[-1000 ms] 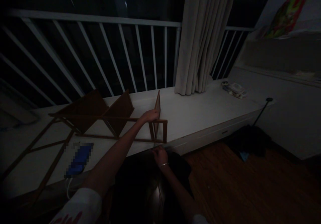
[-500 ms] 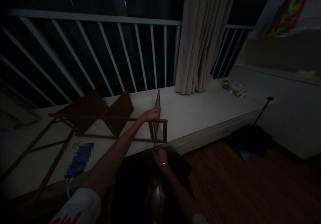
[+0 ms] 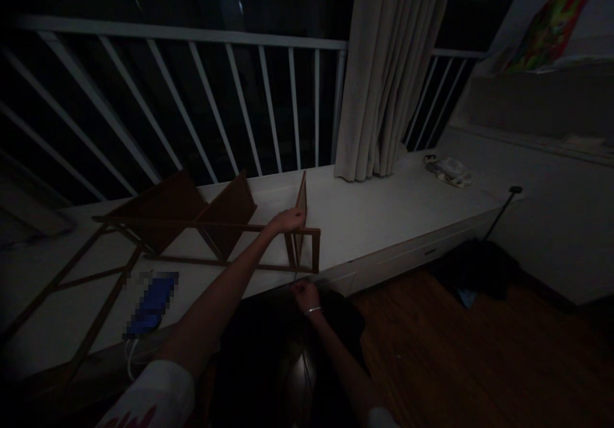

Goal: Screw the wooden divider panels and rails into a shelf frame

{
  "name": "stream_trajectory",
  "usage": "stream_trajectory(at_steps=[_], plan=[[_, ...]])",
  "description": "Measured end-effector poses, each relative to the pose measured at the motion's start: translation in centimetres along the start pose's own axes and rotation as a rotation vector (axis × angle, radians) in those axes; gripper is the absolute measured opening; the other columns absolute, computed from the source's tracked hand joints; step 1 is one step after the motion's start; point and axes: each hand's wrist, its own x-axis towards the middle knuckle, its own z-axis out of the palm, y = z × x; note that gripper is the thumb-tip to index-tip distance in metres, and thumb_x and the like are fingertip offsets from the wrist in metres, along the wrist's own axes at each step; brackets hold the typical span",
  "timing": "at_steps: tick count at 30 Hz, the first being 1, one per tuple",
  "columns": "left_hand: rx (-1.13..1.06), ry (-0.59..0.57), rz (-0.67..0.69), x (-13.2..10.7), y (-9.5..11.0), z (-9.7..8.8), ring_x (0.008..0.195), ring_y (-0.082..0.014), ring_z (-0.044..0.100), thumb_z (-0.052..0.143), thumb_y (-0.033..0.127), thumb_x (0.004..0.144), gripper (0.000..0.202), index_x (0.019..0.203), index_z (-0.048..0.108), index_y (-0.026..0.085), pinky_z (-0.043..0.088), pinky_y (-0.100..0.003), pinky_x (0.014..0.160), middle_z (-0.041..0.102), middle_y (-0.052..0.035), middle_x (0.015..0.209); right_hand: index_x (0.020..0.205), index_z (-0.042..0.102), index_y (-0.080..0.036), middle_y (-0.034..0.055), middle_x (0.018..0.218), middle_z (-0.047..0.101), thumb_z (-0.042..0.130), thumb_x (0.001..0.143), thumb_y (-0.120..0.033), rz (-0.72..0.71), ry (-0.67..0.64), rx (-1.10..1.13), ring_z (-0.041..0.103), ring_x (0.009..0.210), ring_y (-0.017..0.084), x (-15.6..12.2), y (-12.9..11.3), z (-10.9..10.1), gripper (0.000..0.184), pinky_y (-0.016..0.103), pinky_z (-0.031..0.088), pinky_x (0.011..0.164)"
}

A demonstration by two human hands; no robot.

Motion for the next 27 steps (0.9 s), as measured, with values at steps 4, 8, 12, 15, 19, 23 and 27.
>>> stream_trajectory(at_steps=[4,8,12,15,19,23,27], plan=[[0.0,-0.001,-0.004,0.0,0.0,0.0,0.083,-0.0172,0.054,0.03,0.037,0.076,0.034,0.083,0.058,0.019,0.04,-0.025,0.067,0.059,-0.0047,0.099,0.061,0.057,-0.015,0.0026,0.056,0.059,0.052,0.064,-0.031,0.065,-0.061,0.11,0.055,0.051,0.013,0.2,-0.1,0.3,0.017,0.024,0.043,0.05],[0.001,0.002,0.003,0.1,-0.2,0.1,0.082,-0.0167,0.054,0.03,0.037,0.076,0.033,0.082,0.057,0.02,0.04,-0.025,0.066,0.059,-0.0039,0.098,0.061,0.057,-0.014,0.0026,0.054,0.059,0.053,0.062,-0.029,0.117,-0.073,0.174,0.053,0.047,0.012,0.2,-0.5,0.3,0.015,0.022,0.042,0.046],[0.003,0.005,0.011,0.3,-0.3,0.3,0.08,-0.0172,0.054,0.029,0.037,0.076,0.033,0.082,0.057,0.021,0.039,-0.026,0.065,0.059,-0.0037,0.096,0.062,0.057,-0.014,0.0014,0.051,0.058,0.053,0.062,-0.028,0.143,-0.065,0.185,0.051,0.043,0.01,0.2,-0.6,0.2,0.014,0.02,0.039,0.04],[0.003,0.003,0.009,0.4,-0.3,0.4,0.081,-0.0174,0.054,0.028,0.038,0.076,0.034,0.083,0.057,0.021,0.039,-0.026,0.065,0.059,-0.0041,0.096,0.064,0.057,-0.014,0.0008,0.052,0.058,0.051,0.062,-0.025,0.142,-0.054,0.173,0.051,0.042,0.01,0.3,-0.1,0.3,0.013,0.02,0.04,0.04],[0.004,-0.004,0.002,0.4,-0.2,0.4,0.082,-0.0181,0.054,0.03,0.037,0.075,0.033,0.083,0.057,0.02,0.04,-0.025,0.065,0.058,-0.0049,0.098,0.067,0.059,-0.015,0.0013,0.058,0.059,0.049,0.062,-0.024,0.106,-0.027,0.128,0.054,0.049,0.012,0.3,0.8,0.5,0.014,0.022,0.043,0.045],[0.005,-0.01,-0.004,0.4,-0.2,0.4,0.083,-0.0176,0.054,0.03,0.036,0.076,0.032,0.084,0.057,0.02,0.039,-0.026,0.066,0.058,-0.0043,0.099,0.066,0.06,-0.015,0.0022,0.058,0.06,0.05,0.064,-0.026,0.054,0.002,0.045,0.055,0.052,0.015,0.1,1.2,0.4,0.015,0.024,0.043,0.049],[0.005,-0.011,-0.003,0.3,-0.2,0.4,0.083,-0.0172,0.053,0.029,0.037,0.076,0.033,0.085,0.057,0.02,0.039,-0.025,0.067,0.058,-0.0043,0.099,0.066,0.061,-0.017,0.0032,0.063,0.061,0.05,0.064,-0.024,-0.005,0.04,-0.039,0.056,0.061,0.016,-0.1,1.2,0.2,0.013,0.025,0.042,0.058]])
